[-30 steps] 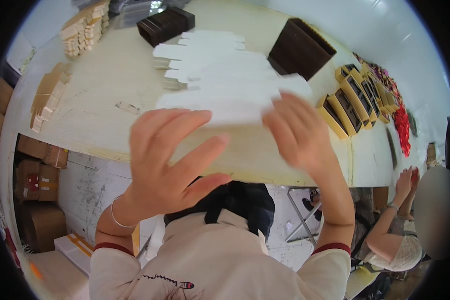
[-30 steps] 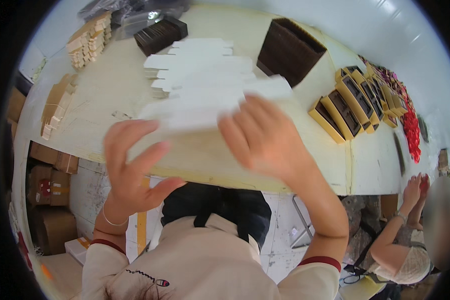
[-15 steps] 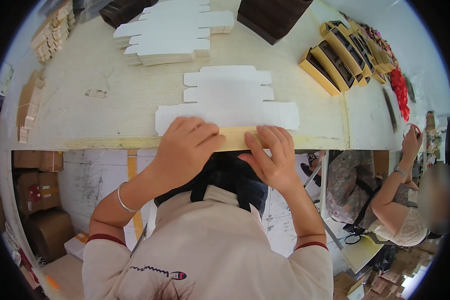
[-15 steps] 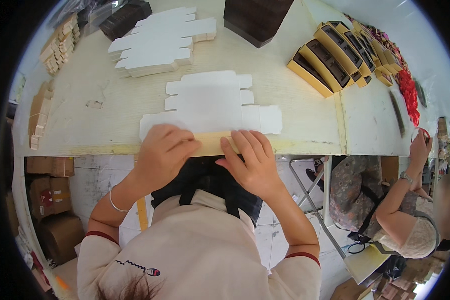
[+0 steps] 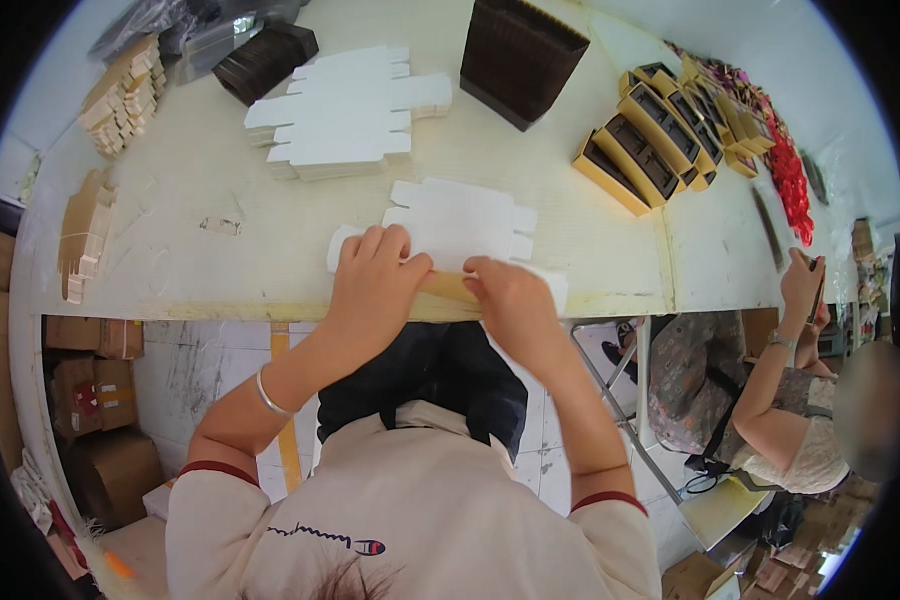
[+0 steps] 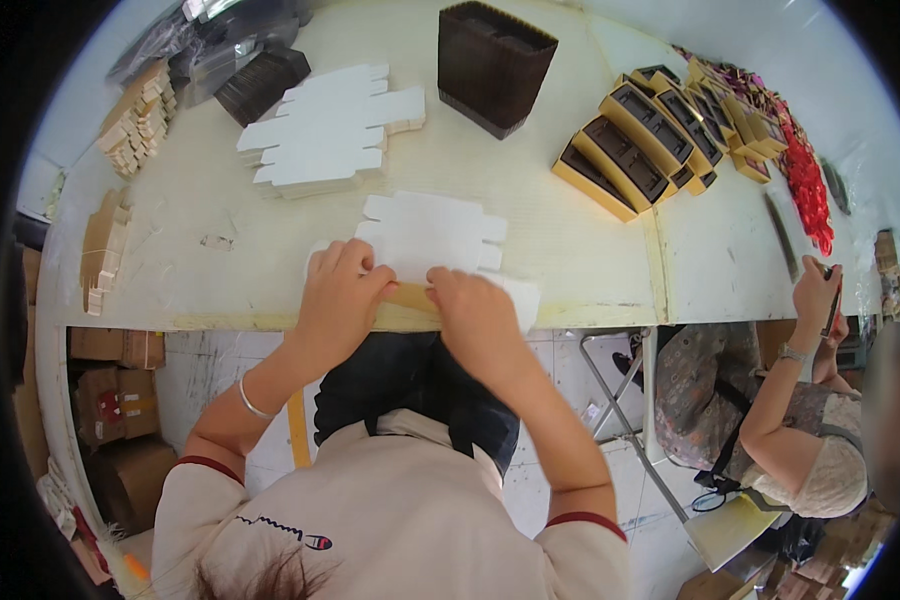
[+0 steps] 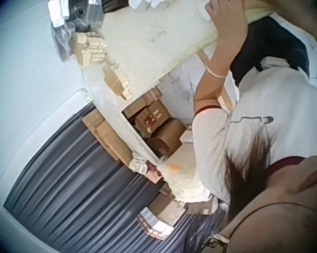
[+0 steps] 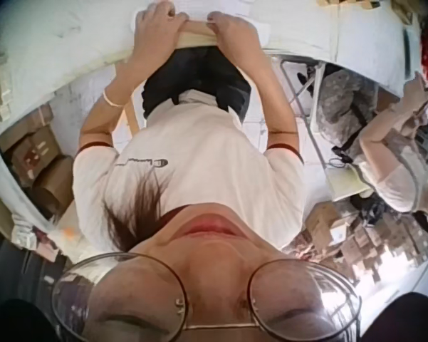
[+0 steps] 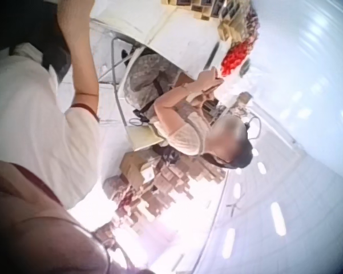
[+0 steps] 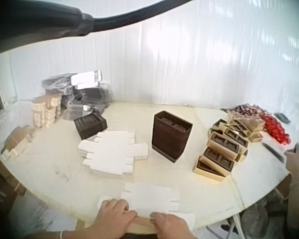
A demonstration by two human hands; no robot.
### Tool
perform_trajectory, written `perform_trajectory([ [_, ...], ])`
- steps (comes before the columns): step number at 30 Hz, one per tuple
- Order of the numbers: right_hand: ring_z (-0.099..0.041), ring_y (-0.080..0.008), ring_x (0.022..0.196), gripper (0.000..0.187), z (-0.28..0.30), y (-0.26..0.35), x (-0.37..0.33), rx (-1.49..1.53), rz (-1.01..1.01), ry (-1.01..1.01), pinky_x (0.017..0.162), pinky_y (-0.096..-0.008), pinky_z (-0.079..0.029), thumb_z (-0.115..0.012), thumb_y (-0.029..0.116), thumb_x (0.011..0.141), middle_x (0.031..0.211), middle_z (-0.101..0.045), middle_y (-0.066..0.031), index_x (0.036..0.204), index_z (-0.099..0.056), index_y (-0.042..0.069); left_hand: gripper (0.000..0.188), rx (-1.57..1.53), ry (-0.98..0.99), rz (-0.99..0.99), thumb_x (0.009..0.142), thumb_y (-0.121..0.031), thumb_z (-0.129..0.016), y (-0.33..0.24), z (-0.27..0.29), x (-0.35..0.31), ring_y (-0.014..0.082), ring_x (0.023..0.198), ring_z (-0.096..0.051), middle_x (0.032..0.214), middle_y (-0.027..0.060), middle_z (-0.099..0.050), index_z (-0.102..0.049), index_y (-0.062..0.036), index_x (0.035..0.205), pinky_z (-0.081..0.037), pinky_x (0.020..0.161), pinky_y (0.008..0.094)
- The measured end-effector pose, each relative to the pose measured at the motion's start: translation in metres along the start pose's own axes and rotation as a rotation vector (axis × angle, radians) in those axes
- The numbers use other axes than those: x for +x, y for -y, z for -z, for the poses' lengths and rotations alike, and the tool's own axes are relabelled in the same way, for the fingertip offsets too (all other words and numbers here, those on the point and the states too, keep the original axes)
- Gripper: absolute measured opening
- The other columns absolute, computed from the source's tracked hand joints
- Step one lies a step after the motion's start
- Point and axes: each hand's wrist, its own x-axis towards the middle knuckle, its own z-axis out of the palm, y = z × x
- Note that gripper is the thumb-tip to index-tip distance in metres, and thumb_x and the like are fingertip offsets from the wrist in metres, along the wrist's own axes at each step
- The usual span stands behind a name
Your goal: The person folds flat cardboard pieces into small rectangular boxes and places dark rectangular items inside each box. The person repeats this process multiple times, stacking the completed boxes on the table.
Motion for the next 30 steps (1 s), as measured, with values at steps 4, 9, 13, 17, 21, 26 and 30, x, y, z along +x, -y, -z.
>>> perform_trajectory([
  [4,-0.058,-0.0339,0.068,0.031,-0.018,0.024,-0.021,0.138,-0.138,-0.18,0.06,-0.0435,-0.046,-0.062,0.004,0.084,0.073,-0.06,-0.0154,0.114,-0.056,0.001,0.035,0.116,-0.115,0.176,0.082,-0.029,-0.068,-0.002,0.016,-0.011,0.0225,0.083,-0.047,0.085,0.0047,-0.047,-0.063,-0.0085,0.11,-0.038,0.075,0.0354],
  [9,-0.063,-0.0343,0.077,0.044,-0.026,0.053,-0.026,0.352,-0.25,-0.035,0.067,-0.0387,-0.05,-0.058,-0.002,0.088,0.084,-0.063,-0.0187,0.13,-0.045,-0.002,0.059,-0.22,-0.142,0.406,0.084,-0.031,-0.067,-0.004,0.02,-0.031,0.0272,0.082,-0.055,0.087,0.0079,-0.055,-0.047,-0.0064,0.133,-0.045,0.068,0.0374],
  [13,-0.059,-0.0368,0.107,0.056,-0.008,0.062,-0.022,1.025,-0.2,0.298,0.093,-0.0387,-0.047,-0.06,0.001,0.087,0.121,-0.056,-0.0226,0.139,-0.038,0.0,0.068,-0.398,-0.045,0.436,0.084,-0.018,-0.066,-0.005,0.013,-0.026,0.029,0.072,-0.06,0.089,0.0104,-0.061,-0.033,-0.0085,0.144,-0.048,0.065,0.0369],
  [17,-0.05,-0.0381,0.119,0.06,0.016,0.018,-0.044,0.305,0.166,-0.088,0.102,-0.0441,-0.038,-0.072,0.011,0.078,0.129,-0.052,-0.0202,0.132,-0.048,0.003,0.045,-0.275,0.026,0.227,0.084,-0.009,-0.059,0.016,0.004,-0.015,0.0316,0.079,-0.061,0.094,0.0121,-0.063,-0.052,-0.0079,0.128,-0.048,0.071,0.0393],
  [21,-0.051,-0.0358,0.118,0.047,0.02,-0.004,-0.057,-0.139,0.328,0.009,0.101,-0.0464,-0.04,-0.075,0.014,0.072,0.123,-0.055,-0.0164,0.116,-0.06,0.004,0.024,-0.302,0.216,-0.017,0.082,-0.004,-0.057,0.037,-0.002,0.044,0.0307,0.086,-0.059,0.093,0.0099,-0.063,-0.065,-0.0073,0.105,-0.047,0.075,0.0403],
  [26,-0.057,-0.0318,0.086,0.02,0.001,-0.003,-0.043,0.053,0.239,-0.087,0.074,-0.0417,-0.046,-0.07,0.004,0.071,0.09,-0.059,-0.0111,0.09,-0.062,0.003,0.023,-0.33,0.299,-0.151,0.082,-0.003,-0.058,0.042,-0.013,0.067,0.0282,0.089,-0.059,0.091,0.0069,-0.061,-0.066,-0.0103,0.102,-0.047,0.076,0.0392],
  [30,-0.058,-0.0311,0.08,0.018,0.003,0.0,-0.021,0.205,-0.214,0.009,0.067,-0.0403,-0.045,-0.068,0.001,0.072,0.081,-0.06,-0.0094,0.088,-0.062,0.003,0.015,-0.405,0.309,-0.029,0.082,-0.001,-0.058,0.034,-0.001,0.063,0.0271,0.085,-0.059,0.092,0.0057,-0.06,-0.063,-0.0076,0.094,-0.047,0.072,0.038],
])
